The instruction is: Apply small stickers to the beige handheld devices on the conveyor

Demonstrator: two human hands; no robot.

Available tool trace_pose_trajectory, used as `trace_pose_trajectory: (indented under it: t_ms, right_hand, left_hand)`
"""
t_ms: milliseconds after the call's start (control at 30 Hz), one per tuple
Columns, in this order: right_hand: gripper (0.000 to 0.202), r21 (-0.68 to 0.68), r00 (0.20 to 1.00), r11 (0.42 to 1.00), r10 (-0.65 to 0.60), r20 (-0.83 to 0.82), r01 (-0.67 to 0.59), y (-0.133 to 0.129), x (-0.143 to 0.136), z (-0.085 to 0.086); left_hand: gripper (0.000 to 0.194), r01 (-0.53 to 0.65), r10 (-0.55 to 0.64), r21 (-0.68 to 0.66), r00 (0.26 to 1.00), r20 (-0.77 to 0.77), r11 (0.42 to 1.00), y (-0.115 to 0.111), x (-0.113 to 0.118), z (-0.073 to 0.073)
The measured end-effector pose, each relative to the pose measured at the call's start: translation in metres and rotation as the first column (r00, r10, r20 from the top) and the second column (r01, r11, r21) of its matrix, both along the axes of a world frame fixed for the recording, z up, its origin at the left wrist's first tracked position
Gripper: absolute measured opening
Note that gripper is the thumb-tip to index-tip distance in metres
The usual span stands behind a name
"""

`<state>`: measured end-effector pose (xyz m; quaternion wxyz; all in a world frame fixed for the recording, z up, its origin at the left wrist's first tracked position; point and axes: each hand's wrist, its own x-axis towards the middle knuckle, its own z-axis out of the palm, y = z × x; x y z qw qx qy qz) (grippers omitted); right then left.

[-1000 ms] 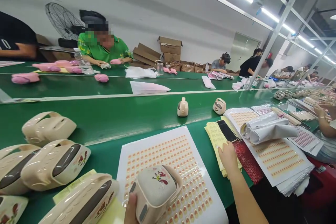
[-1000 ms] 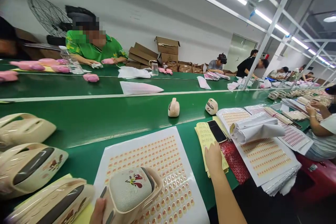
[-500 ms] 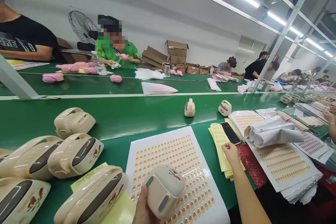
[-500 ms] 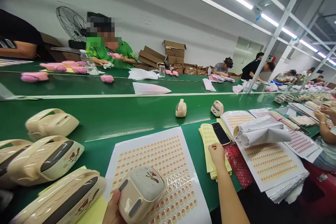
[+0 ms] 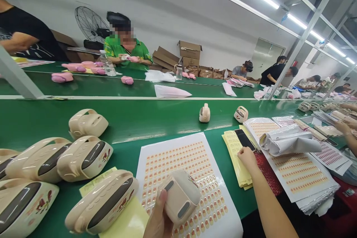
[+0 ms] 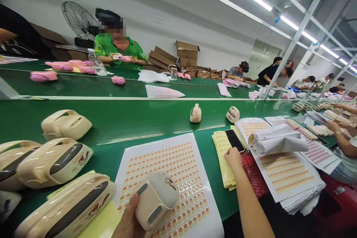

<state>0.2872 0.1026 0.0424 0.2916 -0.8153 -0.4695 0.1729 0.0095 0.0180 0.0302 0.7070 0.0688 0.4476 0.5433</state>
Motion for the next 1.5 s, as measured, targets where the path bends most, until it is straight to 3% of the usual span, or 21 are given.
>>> trace_pose_trajectory:
  t_ms: [133,233,367,467,533,1067,1367,1500]
  right_hand:
    - [0.015,0.046,0.970,0.997,0.076,-0.231,-0.067,-0.005,0.006,0.007]
    - [0.018,0.120,0.904,0.985,0.160,-0.397,-0.122,-0.016,-0.007,0.017]
    - [0.027,0.224,0.762,0.933,0.360,-0.539,-0.283,-0.041,-0.056,0.029]
    - [0.025,0.298,0.605,0.836,0.542,-0.584,-0.461,-0.057,-0.095,0.033]
    - [0.025,0.303,0.550,0.797,0.587,-0.594,-0.523,-0.061,-0.110,0.032]
    - [0.024,0.216,0.564,0.740,0.638,-0.525,-0.636,-0.056,-0.116,0.037]
    - [0.010,0.306,0.680,0.729,0.683,-0.266,-0.612,-0.066,-0.124,0.036]
    - [0.018,0.415,0.577,0.656,0.753,-0.316,-0.630,-0.069,-0.120,0.033]
  left_hand:
    - [0.062,-0.044,0.057,0.113,0.992,-0.113,0.993,0.005,0.005,-0.006]
    - [0.065,-0.050,0.078,0.155,0.982,-0.174,0.987,0.008,0.012,-0.004]
    - [0.066,-0.042,0.073,0.157,0.977,-0.198,0.987,0.012,0.022,0.000]
    - [0.069,-0.041,0.072,0.172,0.981,-0.183,0.984,0.013,0.027,0.000]
    - [0.070,-0.049,0.083,0.186,0.981,-0.176,0.981,0.013,0.028,0.000]
    - [0.069,-0.042,0.082,0.214,0.980,-0.183,0.976,0.011,0.024,0.004]
    - [0.070,-0.052,0.091,0.190,0.975,-0.201,0.980,0.012,0.024,0.000]
    - [0.067,-0.081,0.117,0.177,0.972,-0.205,0.981,0.013,0.025,-0.004]
